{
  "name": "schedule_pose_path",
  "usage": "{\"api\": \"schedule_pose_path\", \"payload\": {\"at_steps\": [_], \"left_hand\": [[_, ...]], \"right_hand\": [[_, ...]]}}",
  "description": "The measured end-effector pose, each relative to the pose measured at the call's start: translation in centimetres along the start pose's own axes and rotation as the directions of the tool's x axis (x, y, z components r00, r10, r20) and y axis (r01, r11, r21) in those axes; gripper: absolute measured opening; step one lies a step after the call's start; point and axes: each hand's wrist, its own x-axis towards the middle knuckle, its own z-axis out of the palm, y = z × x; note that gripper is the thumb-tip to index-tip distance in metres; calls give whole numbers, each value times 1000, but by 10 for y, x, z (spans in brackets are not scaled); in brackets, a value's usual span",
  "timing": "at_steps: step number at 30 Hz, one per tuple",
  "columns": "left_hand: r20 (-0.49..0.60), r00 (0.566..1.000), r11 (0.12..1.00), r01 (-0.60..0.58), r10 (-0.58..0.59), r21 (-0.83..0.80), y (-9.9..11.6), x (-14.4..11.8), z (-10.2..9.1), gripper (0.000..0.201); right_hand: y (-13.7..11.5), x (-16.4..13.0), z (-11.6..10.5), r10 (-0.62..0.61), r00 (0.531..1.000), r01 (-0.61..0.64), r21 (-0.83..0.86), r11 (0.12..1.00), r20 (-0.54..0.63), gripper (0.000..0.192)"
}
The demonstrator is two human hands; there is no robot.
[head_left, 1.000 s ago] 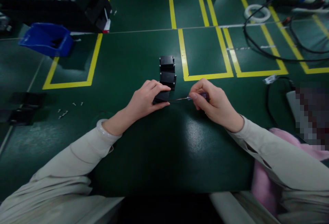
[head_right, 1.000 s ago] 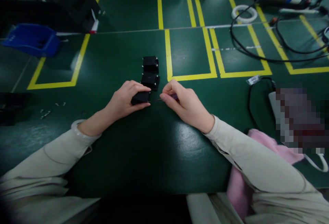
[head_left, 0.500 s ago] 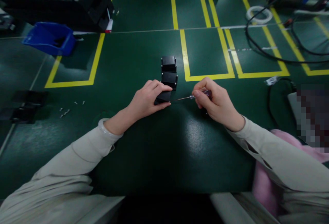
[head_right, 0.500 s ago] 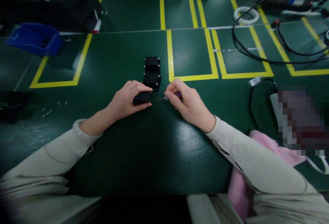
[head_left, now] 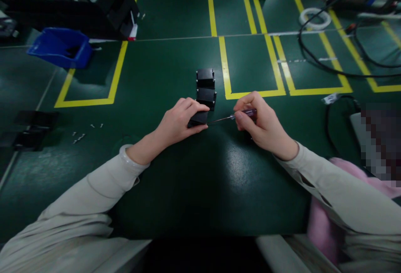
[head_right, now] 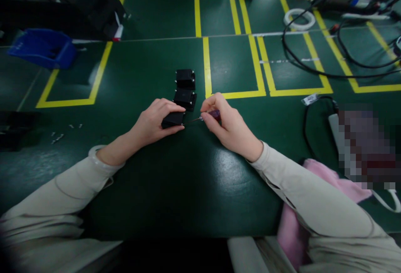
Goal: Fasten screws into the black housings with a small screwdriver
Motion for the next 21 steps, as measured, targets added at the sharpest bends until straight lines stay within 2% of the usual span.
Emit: {"api": "schedule_pose_path", "payload": {"at_steps": [7, 10, 17, 21], "left_hand": [[-3, 1000, 1000, 1, -1, -2, 0, 0, 2, 43], [-6, 1000, 1000, -2, 2, -1, 0, -1, 2, 42], [-1, 1000, 1000, 2, -2, -4, 0, 0, 1, 43], [1, 1000, 1000, -5, 5, -5, 0, 0, 1, 42]], "right_hand": [[-1, -2, -1, 11, 999, -12, 13, 1000, 36, 12], [-1, -2, -1, 3, 1000, -3, -7, 1000, 21, 3], [-2, -1, -2, 15, 999, -15, -3, 1000, 48, 11], [-2, -1, -3, 14, 999, -14, -6, 1000, 40, 4]]}}
